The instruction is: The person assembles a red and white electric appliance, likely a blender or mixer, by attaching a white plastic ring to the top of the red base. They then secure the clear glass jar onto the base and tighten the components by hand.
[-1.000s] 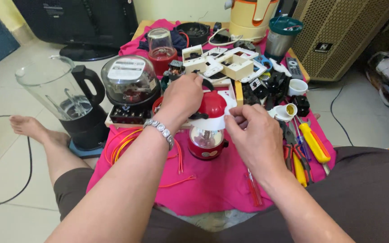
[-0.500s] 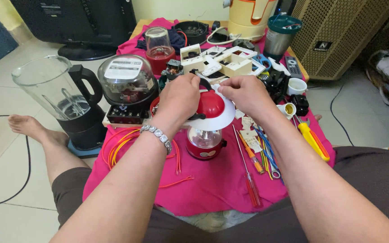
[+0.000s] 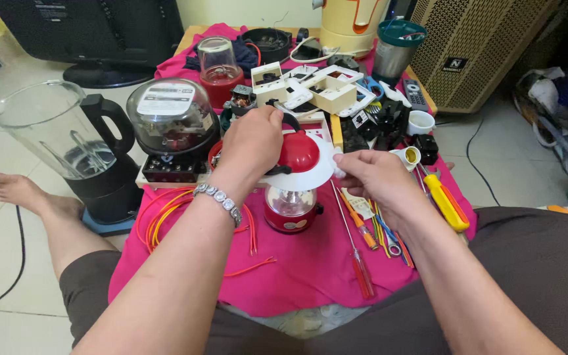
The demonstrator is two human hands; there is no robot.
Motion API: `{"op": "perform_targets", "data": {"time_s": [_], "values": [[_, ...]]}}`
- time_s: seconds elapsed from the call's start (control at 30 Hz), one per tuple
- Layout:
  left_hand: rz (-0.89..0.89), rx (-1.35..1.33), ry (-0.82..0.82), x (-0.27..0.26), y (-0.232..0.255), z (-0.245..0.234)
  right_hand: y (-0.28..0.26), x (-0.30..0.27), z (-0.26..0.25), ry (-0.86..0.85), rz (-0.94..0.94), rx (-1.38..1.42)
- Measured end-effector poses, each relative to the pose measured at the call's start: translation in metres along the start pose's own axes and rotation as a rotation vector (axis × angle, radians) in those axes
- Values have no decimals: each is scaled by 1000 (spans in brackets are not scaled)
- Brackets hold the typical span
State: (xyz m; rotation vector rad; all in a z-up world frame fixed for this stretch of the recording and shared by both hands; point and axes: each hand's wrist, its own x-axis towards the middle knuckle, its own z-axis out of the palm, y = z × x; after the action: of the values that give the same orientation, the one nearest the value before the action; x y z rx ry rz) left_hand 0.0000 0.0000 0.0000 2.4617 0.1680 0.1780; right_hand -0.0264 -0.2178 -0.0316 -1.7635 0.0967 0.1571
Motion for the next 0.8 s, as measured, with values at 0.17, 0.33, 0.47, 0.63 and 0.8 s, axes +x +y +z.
{"op": "perform_targets", "data": {"time_s": [0.17,0.33,0.47,0.63,0.8], "values": [[6,-54,18,-1,-2,-4,-1,4,7,22,-19,44],[33,-59,5,-8,-6,-8,-5,9,7,115,-131,18],[36,-73,9,-8,-3,-8,-17,11,9,205,-339,-87],[35,-77,1,-11,0,-6,-10,9,18,235,-484,-456],[72,-60,31,-12,6,-1,-15,37,24,167,-381,-436]]}}
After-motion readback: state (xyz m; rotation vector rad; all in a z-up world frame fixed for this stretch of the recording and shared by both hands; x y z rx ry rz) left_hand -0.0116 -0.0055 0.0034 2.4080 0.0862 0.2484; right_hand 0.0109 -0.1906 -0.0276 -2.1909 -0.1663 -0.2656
